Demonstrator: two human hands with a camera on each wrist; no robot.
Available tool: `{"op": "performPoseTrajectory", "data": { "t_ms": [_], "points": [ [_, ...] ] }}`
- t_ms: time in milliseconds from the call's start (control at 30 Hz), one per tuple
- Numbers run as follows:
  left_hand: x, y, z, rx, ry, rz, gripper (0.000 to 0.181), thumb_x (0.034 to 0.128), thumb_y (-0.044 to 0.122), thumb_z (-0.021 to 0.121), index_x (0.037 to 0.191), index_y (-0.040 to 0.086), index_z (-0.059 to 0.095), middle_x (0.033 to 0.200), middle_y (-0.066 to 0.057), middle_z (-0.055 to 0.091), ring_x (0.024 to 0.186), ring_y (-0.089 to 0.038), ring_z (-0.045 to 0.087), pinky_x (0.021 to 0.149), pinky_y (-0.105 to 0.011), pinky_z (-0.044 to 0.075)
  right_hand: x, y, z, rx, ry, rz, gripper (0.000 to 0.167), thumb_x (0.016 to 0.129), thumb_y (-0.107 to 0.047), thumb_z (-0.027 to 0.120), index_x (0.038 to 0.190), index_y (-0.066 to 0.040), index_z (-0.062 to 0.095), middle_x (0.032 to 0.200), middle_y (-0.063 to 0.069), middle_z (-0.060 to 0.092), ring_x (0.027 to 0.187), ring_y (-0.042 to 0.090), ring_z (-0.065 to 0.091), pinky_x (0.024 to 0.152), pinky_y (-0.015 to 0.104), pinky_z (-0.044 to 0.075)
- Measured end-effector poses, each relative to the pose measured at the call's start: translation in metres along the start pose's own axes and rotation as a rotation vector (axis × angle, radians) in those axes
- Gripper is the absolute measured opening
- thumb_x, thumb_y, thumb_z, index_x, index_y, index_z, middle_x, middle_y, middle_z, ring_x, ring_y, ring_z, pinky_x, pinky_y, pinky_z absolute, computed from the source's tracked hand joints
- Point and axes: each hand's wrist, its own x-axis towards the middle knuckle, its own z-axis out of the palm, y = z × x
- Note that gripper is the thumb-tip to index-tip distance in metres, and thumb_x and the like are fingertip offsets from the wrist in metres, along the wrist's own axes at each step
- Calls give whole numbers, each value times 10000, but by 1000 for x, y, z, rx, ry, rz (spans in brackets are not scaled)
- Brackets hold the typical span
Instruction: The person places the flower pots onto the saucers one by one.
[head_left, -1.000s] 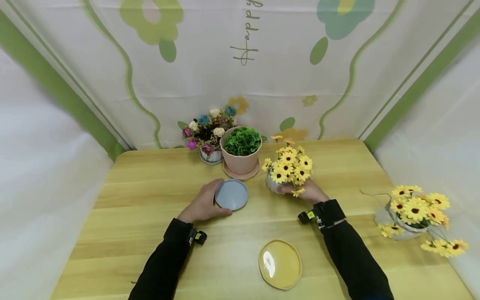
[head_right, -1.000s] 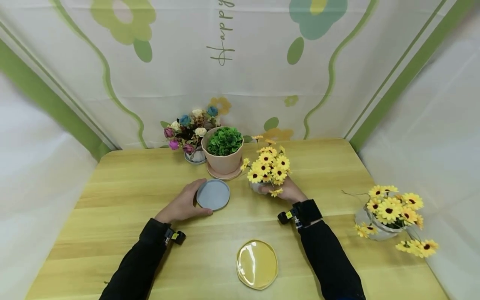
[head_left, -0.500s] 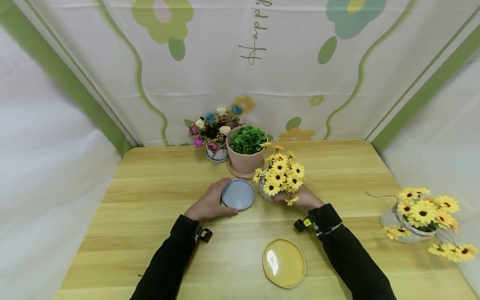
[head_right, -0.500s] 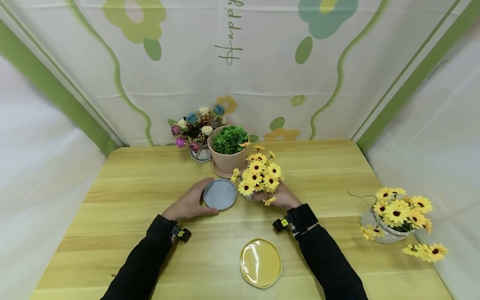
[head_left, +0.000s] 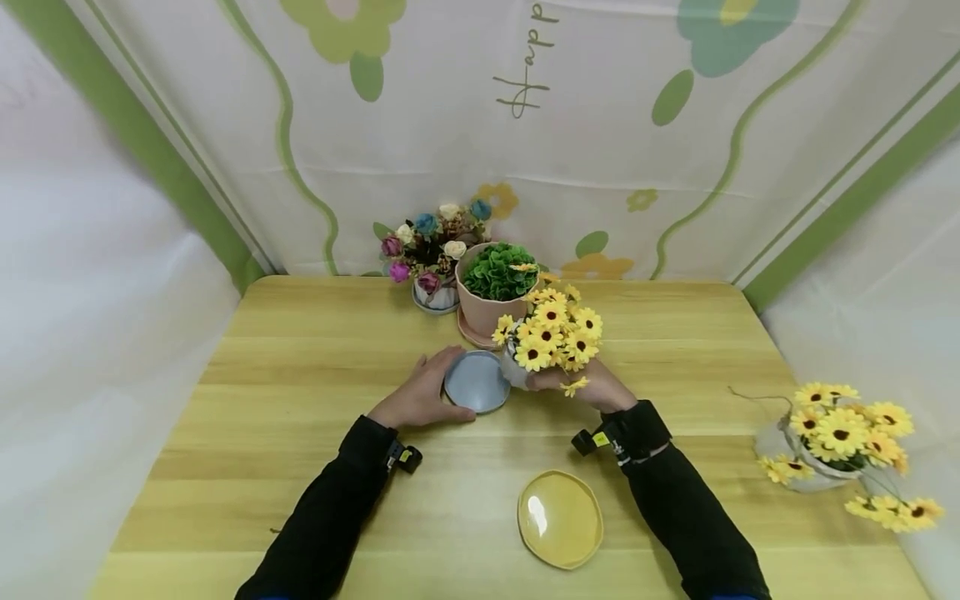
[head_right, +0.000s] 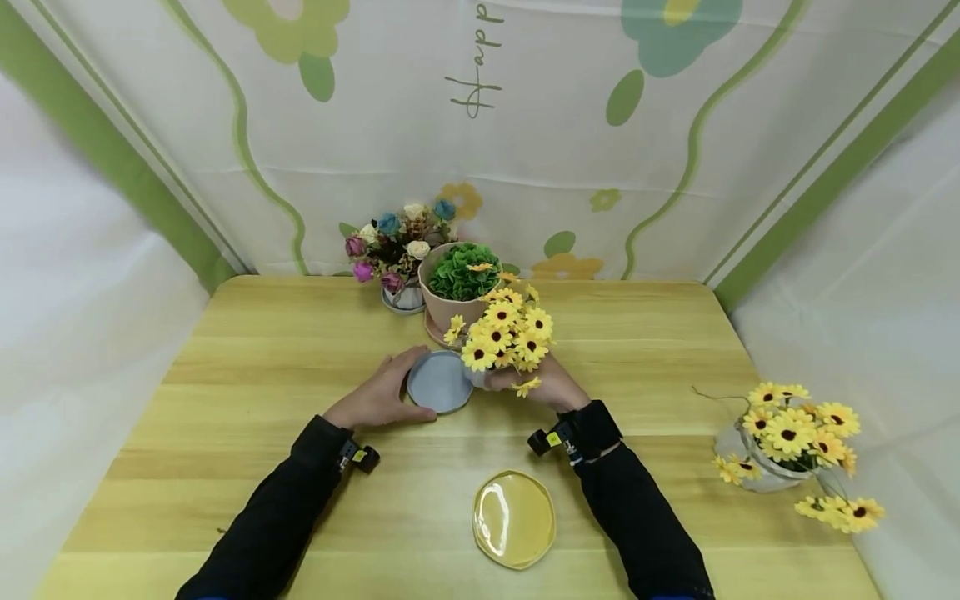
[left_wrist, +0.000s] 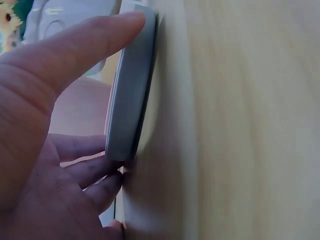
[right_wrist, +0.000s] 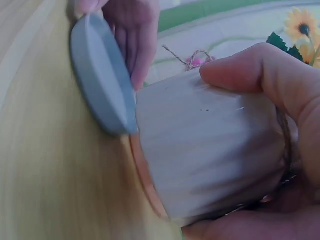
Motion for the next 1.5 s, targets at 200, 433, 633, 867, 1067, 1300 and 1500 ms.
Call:
{"op": "performPoseTrajectory", "data": {
  "t_ms": [200, 433, 633, 867, 1067, 1300, 1500],
  "points": [
    [3, 5, 4, 14, -19, 20, 1133, 819, 451, 904, 1675, 78, 263, 1735, -185, 287, 1633, -381, 215, 1291, -731, -5, 0, -10, 16, 8, -34, -12, 648, 846, -81, 873, 1428, -123, 592, 1357, 85, 655, 1242, 183, 629, 1030, 291, 544],
    [3, -1, 14, -68, 2, 53, 1157, 801, 499, 899, 1702, 254, 215, 1758, -89, 270, 1635, -345, 220, 1283, -701, -106, 8, -9, 34, 30, -92, -9, 654, 880, -51, 841, 1473, -106, 572, 1400, 112, 645, 1262, 162, 627, 1062, 289, 532],
    [5, -9, 20, -49, 9, 56, 1127, 795, 562, 885, 1692, 297, 255, 1745, -64, 314, 1631, -371, 223, 1286, -706, -90, 18, -3, 44, -16, -133, -16, 661, 875, -75, 852, 1474, -123, 579, 1427, 88, 639, 1319, 208, 606, 1121, 329, 489],
    [4, -10, 20, -109, -7, 70, 1075, 840, 466, 885, 1690, 344, 237, 1752, -34, 301, 1641, -321, 216, 1298, -631, -160, 22, 2, 49, -60, -156, -44, 645, 889, -87, 843, 1479, -98, 583, 1441, 104, 637, 1344, 241, 596, 1146, 358, 476],
    [-2, 7, 12, -95, -26, 57, 980, 870, 357, 887, 1669, 212, 338, 1722, -71, 362, 1635, -350, 222, 1304, -643, -138, 23, 5, 51, -72, -157, -45, 619, 878, -63, 843, 1449, -87, 605, 1397, 101, 665, 1310, 226, 615, 1156, 406, 472],
    [-1, 9, 9, -92, 14, 95, 978, 849, 343, 901, 1655, 211, 363, 1693, -105, 407, 1606, -392, 276, 1323, -649, 23, 20, 6, 47, -85, -140, -5, 723, 882, -131, 852, 1521, -97, 516, 1447, 125, 623, 1397, 314, 556, 1222, 510, 421],
    [2, 18, 5, -233, 53, 217, 1092, 834, 193, 924, 1683, 270, 241, 1682, -24, 406, 1546, -253, 423, 1294, -511, 334, 17, 3, 44, -221, -118, -53, 751, 927, -181, 829, 1573, -99, 454, 1521, 115, 564, 1455, 332, 509, 1245, 533, 402]
  ]
}}
